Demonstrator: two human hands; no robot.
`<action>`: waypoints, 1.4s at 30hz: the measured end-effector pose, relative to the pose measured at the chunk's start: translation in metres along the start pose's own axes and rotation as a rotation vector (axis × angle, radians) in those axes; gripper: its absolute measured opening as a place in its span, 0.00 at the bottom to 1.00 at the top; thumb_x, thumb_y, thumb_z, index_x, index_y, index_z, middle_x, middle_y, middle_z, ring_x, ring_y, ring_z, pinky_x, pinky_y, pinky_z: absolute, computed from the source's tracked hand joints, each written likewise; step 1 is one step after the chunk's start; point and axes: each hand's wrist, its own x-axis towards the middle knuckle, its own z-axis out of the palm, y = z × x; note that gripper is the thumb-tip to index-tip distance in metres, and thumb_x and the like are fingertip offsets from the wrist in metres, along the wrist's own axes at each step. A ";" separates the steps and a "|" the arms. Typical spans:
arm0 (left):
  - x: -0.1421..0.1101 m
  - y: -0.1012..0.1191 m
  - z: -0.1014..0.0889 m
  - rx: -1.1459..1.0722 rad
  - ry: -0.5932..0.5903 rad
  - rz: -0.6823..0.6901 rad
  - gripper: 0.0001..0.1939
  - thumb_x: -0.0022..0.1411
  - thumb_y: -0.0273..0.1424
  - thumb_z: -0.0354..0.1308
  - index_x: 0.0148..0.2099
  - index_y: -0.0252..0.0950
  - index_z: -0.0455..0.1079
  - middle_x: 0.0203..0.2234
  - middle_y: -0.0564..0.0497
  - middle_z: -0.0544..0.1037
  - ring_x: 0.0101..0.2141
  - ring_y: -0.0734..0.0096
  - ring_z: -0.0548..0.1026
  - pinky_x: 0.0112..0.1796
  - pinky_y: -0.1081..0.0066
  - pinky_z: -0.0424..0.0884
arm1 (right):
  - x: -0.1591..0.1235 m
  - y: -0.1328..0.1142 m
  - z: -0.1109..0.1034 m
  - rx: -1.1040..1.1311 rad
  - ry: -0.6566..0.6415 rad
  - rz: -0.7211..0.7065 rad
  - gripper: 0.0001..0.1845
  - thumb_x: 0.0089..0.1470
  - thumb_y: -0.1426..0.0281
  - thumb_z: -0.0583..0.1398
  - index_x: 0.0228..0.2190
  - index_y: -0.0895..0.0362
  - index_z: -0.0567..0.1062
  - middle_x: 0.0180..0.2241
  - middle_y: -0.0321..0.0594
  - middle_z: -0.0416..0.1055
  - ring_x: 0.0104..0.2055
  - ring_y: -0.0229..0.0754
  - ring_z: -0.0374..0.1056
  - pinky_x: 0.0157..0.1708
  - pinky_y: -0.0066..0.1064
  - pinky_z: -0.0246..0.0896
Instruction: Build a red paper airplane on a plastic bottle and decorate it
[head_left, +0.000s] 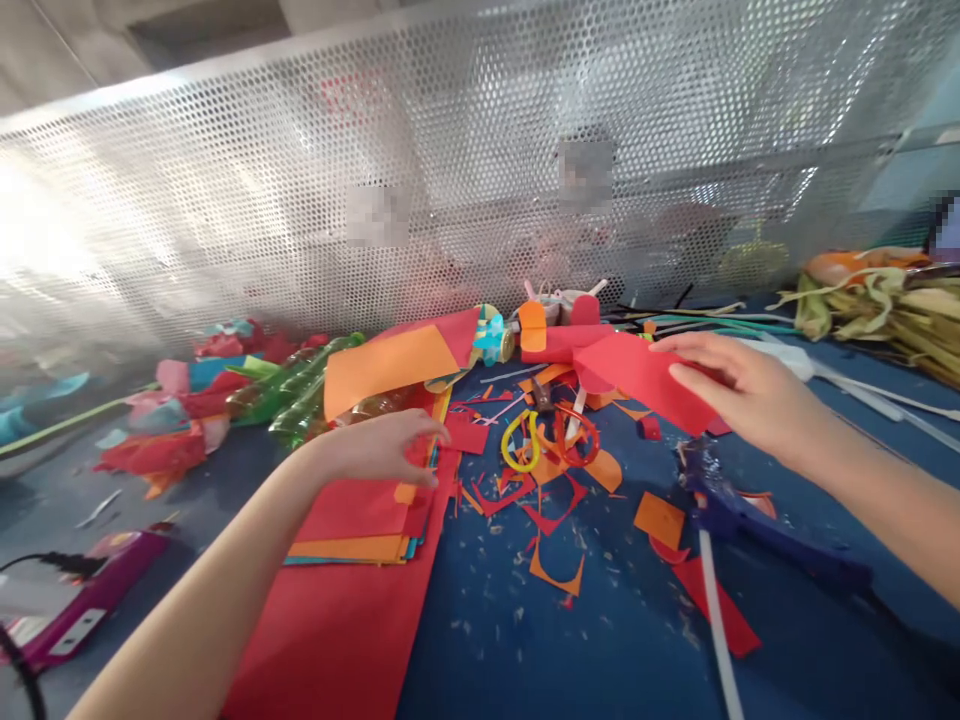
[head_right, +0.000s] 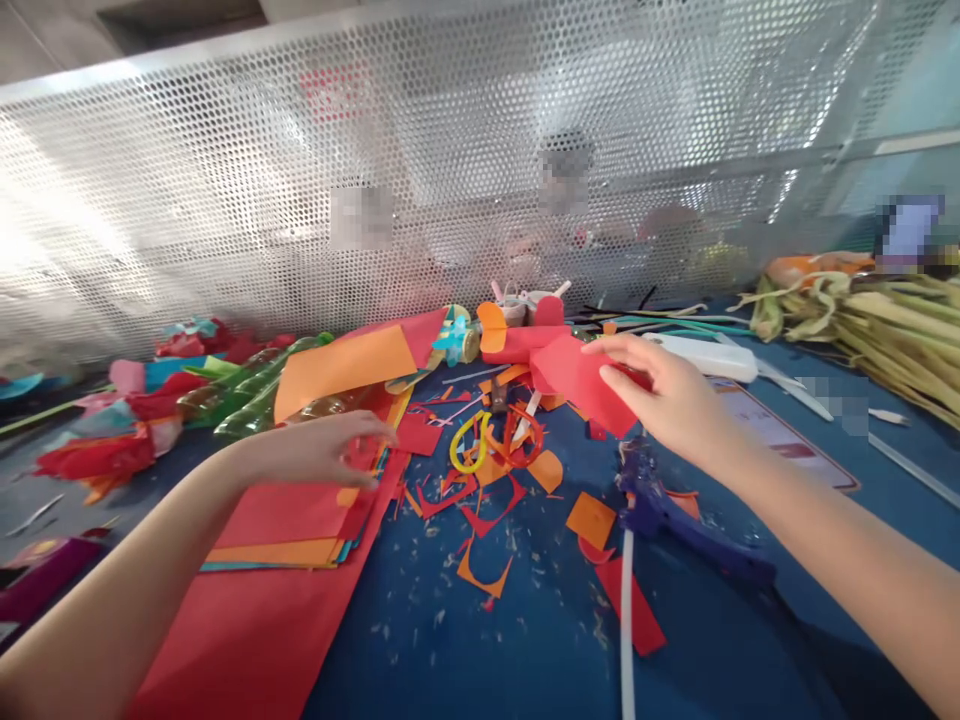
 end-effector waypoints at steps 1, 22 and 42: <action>-0.003 0.001 0.001 0.023 -0.043 -0.009 0.17 0.63 0.37 0.57 0.52 0.35 0.66 0.47 0.46 0.72 0.43 0.61 0.73 0.43 0.55 0.72 | -0.001 -0.002 0.001 -0.005 -0.014 -0.008 0.13 0.52 0.62 0.55 0.38 0.53 0.72 0.49 0.47 0.72 0.53 0.54 0.67 0.54 0.48 0.60; 0.033 0.000 0.003 -0.035 0.214 0.094 0.16 0.64 0.36 0.55 0.52 0.35 0.66 0.47 0.46 0.73 0.42 0.63 0.74 0.41 0.57 0.73 | -0.015 -0.031 -0.005 0.083 -0.729 -0.104 0.13 0.61 0.65 0.53 0.41 0.53 0.76 0.44 0.39 0.75 0.47 0.42 0.70 0.48 0.33 0.63; 0.075 -0.007 0.033 -0.114 0.371 0.119 0.15 0.65 0.36 0.55 0.52 0.37 0.67 0.48 0.45 0.72 0.43 0.62 0.73 0.43 0.56 0.72 | -0.015 -0.030 -0.003 0.048 -0.744 -0.054 0.14 0.62 0.66 0.52 0.39 0.53 0.77 0.43 0.38 0.76 0.46 0.43 0.70 0.47 0.35 0.63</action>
